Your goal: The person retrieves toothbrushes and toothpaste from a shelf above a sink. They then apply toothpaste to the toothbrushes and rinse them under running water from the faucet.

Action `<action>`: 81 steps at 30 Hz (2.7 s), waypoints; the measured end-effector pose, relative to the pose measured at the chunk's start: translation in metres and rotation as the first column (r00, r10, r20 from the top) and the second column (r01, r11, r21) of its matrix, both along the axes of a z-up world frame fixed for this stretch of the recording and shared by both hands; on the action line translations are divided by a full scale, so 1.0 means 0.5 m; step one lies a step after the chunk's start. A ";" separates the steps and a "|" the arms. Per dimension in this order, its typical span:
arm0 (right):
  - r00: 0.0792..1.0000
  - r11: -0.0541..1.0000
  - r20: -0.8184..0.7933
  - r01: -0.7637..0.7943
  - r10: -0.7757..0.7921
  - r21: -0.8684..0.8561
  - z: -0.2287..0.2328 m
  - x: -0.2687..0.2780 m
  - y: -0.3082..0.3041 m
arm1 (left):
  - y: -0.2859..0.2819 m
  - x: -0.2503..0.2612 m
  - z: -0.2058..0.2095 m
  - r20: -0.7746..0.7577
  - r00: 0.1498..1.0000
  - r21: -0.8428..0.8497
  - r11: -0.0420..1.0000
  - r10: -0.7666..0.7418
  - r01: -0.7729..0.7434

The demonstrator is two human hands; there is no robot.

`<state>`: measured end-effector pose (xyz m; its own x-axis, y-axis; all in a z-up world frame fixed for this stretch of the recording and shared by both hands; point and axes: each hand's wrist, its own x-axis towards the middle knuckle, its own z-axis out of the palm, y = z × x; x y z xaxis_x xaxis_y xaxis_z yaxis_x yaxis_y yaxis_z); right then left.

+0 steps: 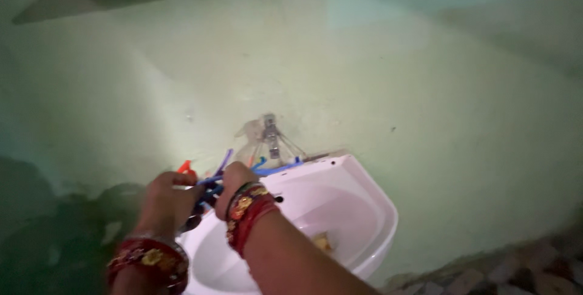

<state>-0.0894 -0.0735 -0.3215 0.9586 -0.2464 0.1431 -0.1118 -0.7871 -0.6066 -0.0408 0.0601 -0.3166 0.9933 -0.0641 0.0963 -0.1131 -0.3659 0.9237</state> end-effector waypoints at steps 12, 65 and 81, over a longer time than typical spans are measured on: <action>0.987 0.987 -0.160 0.015 0.011 0.159 -0.044 -0.019 0.010 | 0.004 0.014 -0.075 0.005 0.977 0.047 0.976 0.211 -0.211; 0.853 0.339 0.462 -0.371 -0.244 0.864 0.228 0.084 0.064 | -0.051 -0.025 0.217 0.652 0.758 -0.036 0.997 -0.023 0.062; 0.514 0.946 0.856 -0.250 -0.049 0.204 0.473 -0.009 -0.015 | -0.097 -0.058 0.461 0.950 0.313 0.033 0.997 -0.009 -0.073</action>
<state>-0.0941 -0.0809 -0.0851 0.4368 -0.3259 0.8384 0.6373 -0.5457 -0.5441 -0.0695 0.0117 -0.0861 0.2242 -0.0801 0.9712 -0.8836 -0.4372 0.1679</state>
